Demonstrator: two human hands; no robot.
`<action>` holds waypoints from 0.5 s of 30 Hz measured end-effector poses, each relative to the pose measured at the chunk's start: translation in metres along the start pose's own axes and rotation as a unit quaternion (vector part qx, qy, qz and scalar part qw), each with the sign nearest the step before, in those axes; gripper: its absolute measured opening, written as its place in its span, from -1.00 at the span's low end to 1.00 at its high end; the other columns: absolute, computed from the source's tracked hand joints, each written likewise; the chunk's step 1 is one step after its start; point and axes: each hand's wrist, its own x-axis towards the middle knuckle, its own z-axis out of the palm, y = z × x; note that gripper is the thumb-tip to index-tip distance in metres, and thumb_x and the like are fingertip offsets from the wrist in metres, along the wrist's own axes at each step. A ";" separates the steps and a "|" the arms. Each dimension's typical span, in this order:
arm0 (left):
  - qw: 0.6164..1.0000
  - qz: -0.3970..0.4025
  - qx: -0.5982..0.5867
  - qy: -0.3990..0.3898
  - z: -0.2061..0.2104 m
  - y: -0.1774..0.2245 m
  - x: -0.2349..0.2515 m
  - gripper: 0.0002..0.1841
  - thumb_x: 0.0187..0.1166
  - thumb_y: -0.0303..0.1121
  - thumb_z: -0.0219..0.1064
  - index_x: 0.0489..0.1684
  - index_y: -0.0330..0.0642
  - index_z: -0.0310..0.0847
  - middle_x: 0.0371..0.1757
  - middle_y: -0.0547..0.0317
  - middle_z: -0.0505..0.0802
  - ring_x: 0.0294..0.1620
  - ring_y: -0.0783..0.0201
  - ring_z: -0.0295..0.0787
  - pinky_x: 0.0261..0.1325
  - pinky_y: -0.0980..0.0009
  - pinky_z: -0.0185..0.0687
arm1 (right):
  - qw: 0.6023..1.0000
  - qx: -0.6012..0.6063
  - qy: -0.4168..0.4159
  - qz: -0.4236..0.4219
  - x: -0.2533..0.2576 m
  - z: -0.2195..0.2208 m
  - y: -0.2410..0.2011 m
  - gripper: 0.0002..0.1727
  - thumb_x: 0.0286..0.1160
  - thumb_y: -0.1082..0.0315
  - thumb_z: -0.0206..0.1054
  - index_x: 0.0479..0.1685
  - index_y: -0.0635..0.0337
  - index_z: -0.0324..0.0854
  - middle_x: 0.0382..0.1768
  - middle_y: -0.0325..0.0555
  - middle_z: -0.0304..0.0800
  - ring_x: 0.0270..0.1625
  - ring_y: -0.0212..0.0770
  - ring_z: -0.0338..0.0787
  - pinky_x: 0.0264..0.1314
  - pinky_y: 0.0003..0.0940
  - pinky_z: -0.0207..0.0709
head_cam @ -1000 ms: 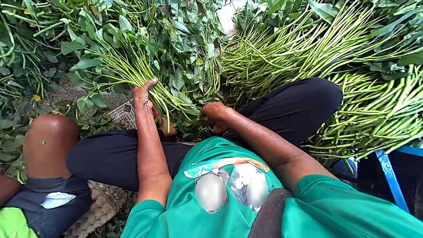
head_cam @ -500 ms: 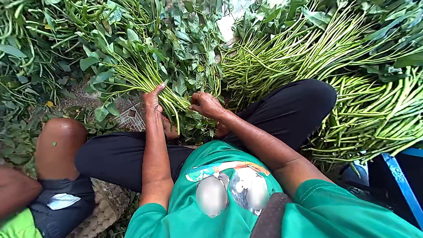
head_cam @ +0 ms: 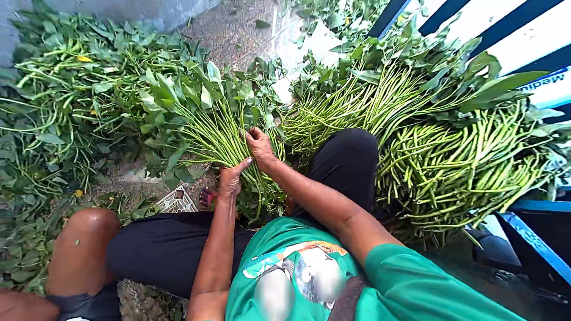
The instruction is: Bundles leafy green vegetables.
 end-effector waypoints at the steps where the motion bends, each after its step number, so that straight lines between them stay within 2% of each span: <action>1: 1.000 0.002 -0.005 0.003 0.002 0.000 0.001 -0.37 0.24 -0.64 0.61 0.38 -0.13 0.54 0.15 0.16 0.86 0.13 0.27 0.83 0.25 0.19 0.79 | 1.000 -0.012 0.000 -0.017 0.001 0.000 0.000 -0.85 0.66 0.41 0.34 -0.17 0.36 0.60 -0.35 -0.13 0.68 -0.29 -0.41 0.66 -0.11 -0.46 0.61; 4: 0.999 0.016 -0.003 0.036 0.011 0.005 0.001 -0.38 0.21 -0.71 0.58 0.33 -0.17 0.54 0.11 0.16 0.86 0.09 0.28 0.83 0.22 0.20 0.79 | 0.996 -0.057 -0.005 -0.064 0.004 0.004 -0.002 -0.87 0.62 0.46 0.35 -0.19 0.41 0.61 -0.38 -0.12 0.66 -0.32 -0.43 0.62 -0.14 -0.50 0.56; 5: 0.999 0.020 0.001 0.048 0.014 0.008 0.002 -0.38 0.21 -0.72 0.57 0.33 -0.17 0.53 0.10 0.15 0.86 0.08 0.28 0.84 0.21 0.20 0.80 | 0.995 -0.071 -0.013 -0.072 0.003 0.005 -0.005 -0.85 0.66 0.45 0.30 -0.15 0.42 0.61 -0.34 -0.08 0.67 -0.28 -0.40 0.63 -0.10 -0.46 0.56; 7: 0.996 0.025 0.011 0.079 0.019 0.016 0.003 -0.36 0.19 -0.70 0.61 0.33 -0.17 0.52 0.11 0.13 0.86 0.08 0.25 0.85 0.18 0.18 0.82 | 0.992 -0.091 -0.049 -0.071 -0.004 0.001 -0.013 -0.69 0.84 0.33 0.08 0.08 0.43 0.62 -0.13 0.06 0.76 -0.10 -0.27 0.75 0.09 -0.30 0.64; 8: 0.995 0.030 0.011 0.092 0.021 0.019 0.005 -0.34 0.18 -0.68 0.63 0.35 -0.18 0.52 0.12 0.10 0.86 0.09 0.22 0.85 0.19 0.16 0.82 | 0.990 -0.102 -0.077 -0.062 -0.010 -0.004 -0.017 -0.58 0.90 0.25 -0.04 0.24 0.42 0.60 0.04 0.13 0.80 0.04 -0.21 0.80 0.19 -0.23 0.67; 9: 0.994 0.040 0.011 0.100 0.022 0.022 0.008 -0.33 0.19 -0.68 0.63 0.37 -0.19 0.50 0.15 0.08 0.85 0.12 0.20 0.85 0.21 0.15 0.81 | 0.984 -0.122 -0.118 -0.047 -0.018 -0.011 -0.022 -0.50 0.92 0.18 -0.10 0.43 0.41 0.54 0.24 0.20 0.77 0.21 -0.13 0.80 0.33 -0.17 0.64; 10: 0.993 0.050 0.010 0.103 0.022 0.025 0.010 -0.34 0.22 -0.68 0.61 0.39 -0.19 0.49 0.17 0.07 0.84 0.14 0.18 0.84 0.23 0.15 0.81 | 0.973 -0.151 -0.170 -0.032 -0.026 -0.020 -0.025 -0.44 0.91 0.14 -0.08 0.60 0.39 0.42 0.40 0.25 0.69 0.40 -0.07 0.73 0.51 -0.09 0.55; 11: 0.993 0.057 0.006 0.099 0.023 0.028 0.013 -0.37 0.28 -0.68 0.57 0.40 -0.21 0.50 0.19 0.05 0.85 0.16 0.17 0.84 0.25 0.17 0.79 | 0.958 -0.186 -0.219 -0.017 -0.035 -0.028 -0.028 -0.40 0.85 0.12 0.05 0.70 0.35 0.32 0.45 0.26 0.65 0.47 -0.03 0.70 0.59 -0.03 0.50; 13: 0.997 0.044 -0.021 0.065 0.025 0.037 0.012 -0.49 0.44 -0.69 0.43 0.40 -0.25 0.48 0.21 -0.06 0.87 0.18 0.07 0.87 0.26 0.14 0.80 | 0.929 -0.251 -0.270 0.017 -0.050 -0.036 -0.033 -0.16 0.52 0.06 0.50 0.74 0.22 0.25 0.29 0.22 0.76 0.31 0.02 0.80 0.44 0.11 0.63; 15: 0.999 0.013 -0.038 0.004 0.029 0.048 0.007 -0.50 0.54 -0.65 0.35 0.49 -0.27 0.45 0.35 -0.10 0.81 0.31 0.01 0.80 0.36 0.08 0.73 | 0.913 -0.295 -0.281 0.031 -0.056 -0.042 -0.040 0.05 0.20 -0.01 0.73 0.73 0.11 0.25 0.19 0.13 0.83 0.22 -0.02 0.85 0.38 0.12 0.69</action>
